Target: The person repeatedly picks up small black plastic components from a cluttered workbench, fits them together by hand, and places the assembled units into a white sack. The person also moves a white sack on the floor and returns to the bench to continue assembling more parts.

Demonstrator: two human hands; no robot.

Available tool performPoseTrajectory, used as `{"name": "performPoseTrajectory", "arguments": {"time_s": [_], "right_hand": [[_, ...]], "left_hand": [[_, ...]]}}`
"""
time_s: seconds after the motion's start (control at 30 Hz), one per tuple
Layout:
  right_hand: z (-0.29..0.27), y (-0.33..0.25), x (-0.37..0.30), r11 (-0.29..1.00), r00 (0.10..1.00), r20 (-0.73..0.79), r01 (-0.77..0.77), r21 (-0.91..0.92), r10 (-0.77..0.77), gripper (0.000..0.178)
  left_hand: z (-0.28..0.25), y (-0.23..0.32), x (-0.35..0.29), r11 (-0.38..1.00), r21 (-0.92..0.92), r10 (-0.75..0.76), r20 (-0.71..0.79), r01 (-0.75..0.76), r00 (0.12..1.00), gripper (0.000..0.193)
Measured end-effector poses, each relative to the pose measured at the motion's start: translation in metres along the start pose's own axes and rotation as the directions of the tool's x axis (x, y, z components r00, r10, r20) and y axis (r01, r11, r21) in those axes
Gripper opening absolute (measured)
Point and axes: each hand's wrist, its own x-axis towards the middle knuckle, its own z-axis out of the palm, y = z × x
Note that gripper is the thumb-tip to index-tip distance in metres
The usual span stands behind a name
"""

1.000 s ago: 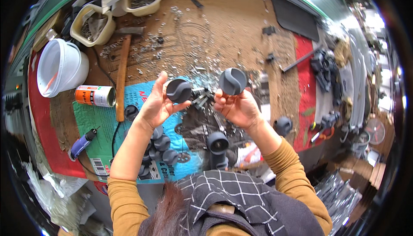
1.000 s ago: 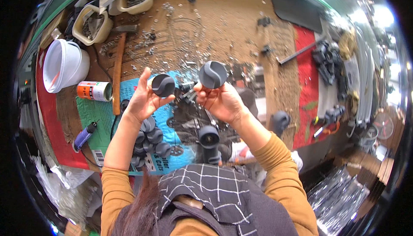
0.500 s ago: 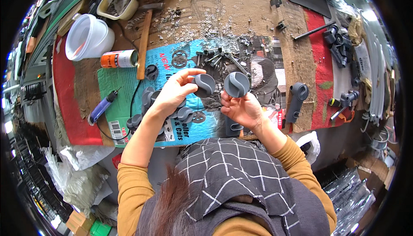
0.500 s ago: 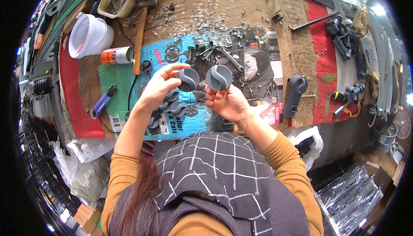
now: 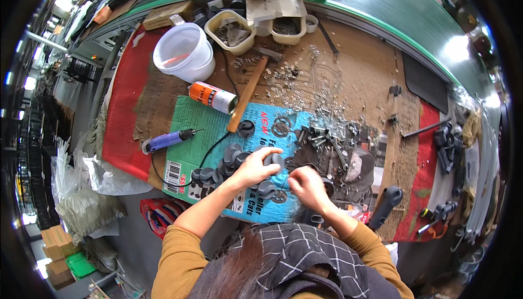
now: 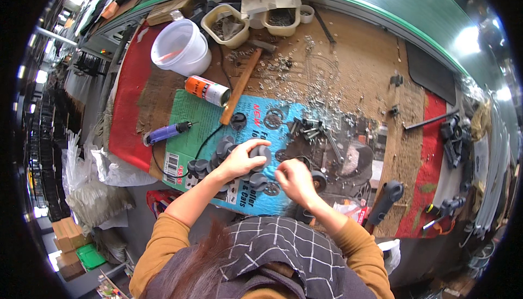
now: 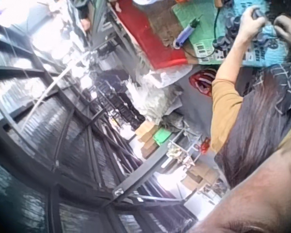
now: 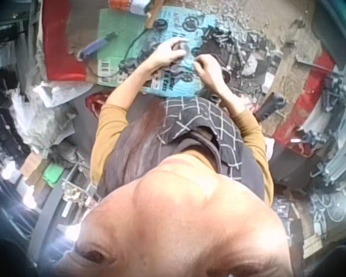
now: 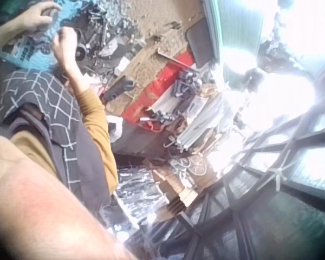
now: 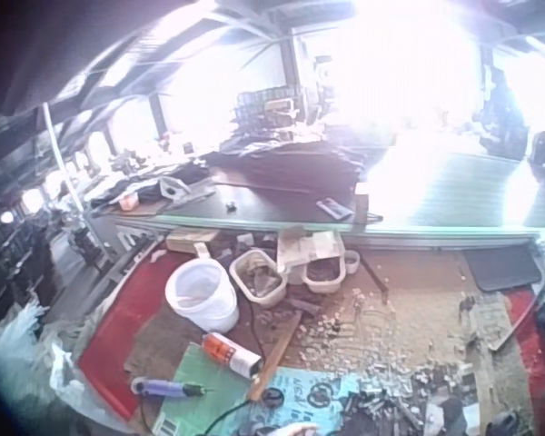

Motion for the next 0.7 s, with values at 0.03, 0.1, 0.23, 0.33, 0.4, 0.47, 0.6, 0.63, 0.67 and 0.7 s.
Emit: {"name": "performPoseTrajectory", "arguments": {"time_s": [0.03, 0.1, 0.23, 0.33, 0.4, 0.47, 0.6, 0.63, 0.67, 0.7], "right_hand": [[-0.006, 0.005, -0.001, 0.978, 0.975, -0.137, 0.159, -0.136, -0.177, 0.026], [-0.017, 0.019, -0.003, 0.902, 0.966, -0.138, 0.146, -0.405, -0.218, 0.039], [-0.016, 0.039, -0.003, 0.805, 0.963, 0.240, 0.235, -0.544, -0.120, 0.048], [-0.010, 0.041, 0.005, 0.843, 0.974, 0.189, 0.204, -0.497, -0.124, 0.046], [-0.006, 0.032, 0.013, 0.927, 0.972, 0.096, 0.232, -0.296, -0.212, 0.045], [-0.002, 0.016, 0.022, 0.956, 0.963, 0.096, 0.263, -0.128, -0.252, 0.046], [-0.001, -0.010, 0.045, 0.934, 0.944, 0.105, 0.327, -0.147, -0.314, 0.049], [-0.005, -0.011, 0.050, 0.937, 0.945, 0.072, 0.325, -0.129, -0.318, 0.048], [-0.012, -0.009, 0.052, 0.942, 0.948, 0.047, 0.317, -0.114, -0.314, 0.045], [-0.018, -0.005, 0.052, 0.944, 0.950, 0.006, 0.309, -0.118, -0.311, 0.040]], "left_hand": [[-0.011, -0.007, -0.002, 0.983, 0.169, 0.093, -0.090, -0.077, 0.992, 0.046], [-0.030, -0.019, -0.007, 0.914, 0.403, 0.098, -0.122, -0.041, 0.988, 0.047], [-0.033, -0.032, -0.011, 0.691, 0.723, 0.253, -0.236, -0.004, 0.938, 0.050], [-0.027, -0.033, -0.008, 0.714, 0.700, 0.299, -0.268, -0.028, 0.916, 0.052], [-0.028, -0.030, -0.002, 0.761, 0.646, 0.319, -0.299, -0.055, 0.899, 0.048], [-0.035, -0.022, 0.010, 0.801, 0.583, 0.392, -0.339, -0.136, 0.855, 0.045], [-0.062, 0.006, 0.053, 0.847, 0.480, 0.465, -0.457, -0.230, 0.758, 0.036], [-0.072, 0.014, 0.066, 0.890, 0.410, 0.403, -0.497, -0.201, 0.769, 0.036], [-0.080, 0.020, 0.075, 0.898, 0.371, 0.411, -0.511, -0.238, 0.755, 0.035], [-0.087, 0.025, 0.079, 0.927, 0.305, 0.355, -0.522, -0.219, 0.775, 0.035]]}}
